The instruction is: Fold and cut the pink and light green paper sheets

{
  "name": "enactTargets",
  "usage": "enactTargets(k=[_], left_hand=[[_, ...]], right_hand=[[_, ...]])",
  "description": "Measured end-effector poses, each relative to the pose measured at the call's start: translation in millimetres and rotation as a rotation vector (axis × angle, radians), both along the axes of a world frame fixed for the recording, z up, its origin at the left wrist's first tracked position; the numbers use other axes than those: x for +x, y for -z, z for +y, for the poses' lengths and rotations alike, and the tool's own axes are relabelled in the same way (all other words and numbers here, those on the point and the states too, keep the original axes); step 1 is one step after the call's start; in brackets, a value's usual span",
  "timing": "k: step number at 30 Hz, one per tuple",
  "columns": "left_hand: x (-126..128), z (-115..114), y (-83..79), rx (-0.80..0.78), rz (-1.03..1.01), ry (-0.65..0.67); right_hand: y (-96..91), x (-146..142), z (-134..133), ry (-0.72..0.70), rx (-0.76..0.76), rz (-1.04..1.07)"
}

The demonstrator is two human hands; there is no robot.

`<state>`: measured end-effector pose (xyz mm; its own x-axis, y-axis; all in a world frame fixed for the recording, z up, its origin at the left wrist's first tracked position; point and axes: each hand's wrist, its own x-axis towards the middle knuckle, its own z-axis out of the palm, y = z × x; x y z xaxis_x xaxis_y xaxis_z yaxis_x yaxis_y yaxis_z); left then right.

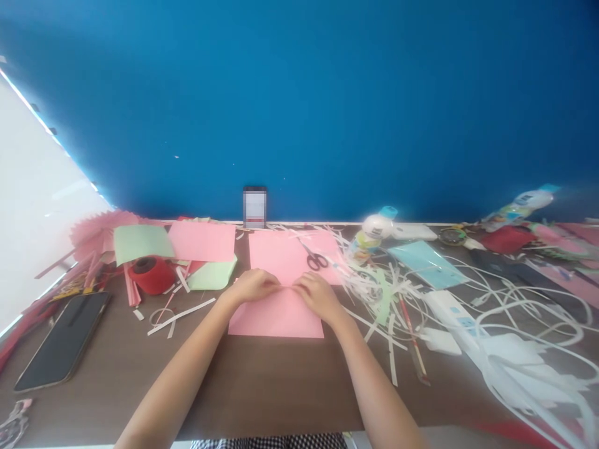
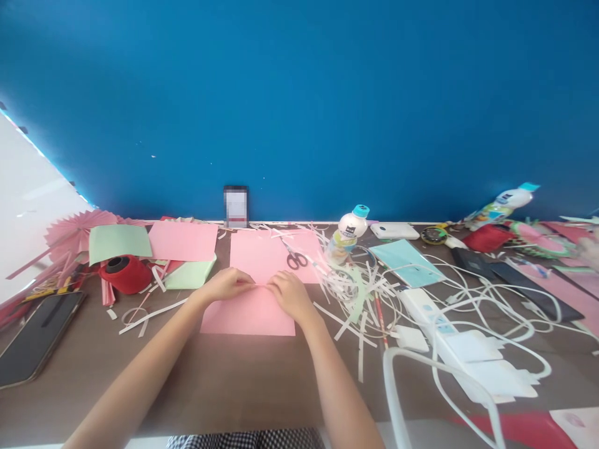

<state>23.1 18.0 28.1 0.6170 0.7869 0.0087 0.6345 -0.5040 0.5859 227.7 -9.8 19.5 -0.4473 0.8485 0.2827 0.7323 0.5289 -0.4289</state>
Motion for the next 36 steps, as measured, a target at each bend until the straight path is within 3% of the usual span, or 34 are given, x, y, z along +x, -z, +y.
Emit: enactTargets(k=[8,12,21,26,32,36], left_hand=[[8,-7,-5.8,0.078,0.015,0.04],[2,-5,-10.2,-0.001,-0.001,0.048],[-22,7,-14.2,-0.178,-0.103,-0.009],[-33,9,-16.5,-0.237,-0.148,0.008],[-47,13,-15.7,-0.251,-0.143,-0.038],[-47,14,-11.6,-0.237,-0.185,-0.019]], right_hand=[[-1.7,-13,-9,-0.024,-0.024,-0.078],[-8.2,-10,-11,-0.019,-0.064,-0.076],[-16.7,21,-7,0.15,-0.271,0.108],[-20.7,31,-6,0.118,-0.366,0.233],[-15.0,48,-1,0.216,-0.331,0.222],[-5.0,40,2,0.248,-0.097,0.135]])
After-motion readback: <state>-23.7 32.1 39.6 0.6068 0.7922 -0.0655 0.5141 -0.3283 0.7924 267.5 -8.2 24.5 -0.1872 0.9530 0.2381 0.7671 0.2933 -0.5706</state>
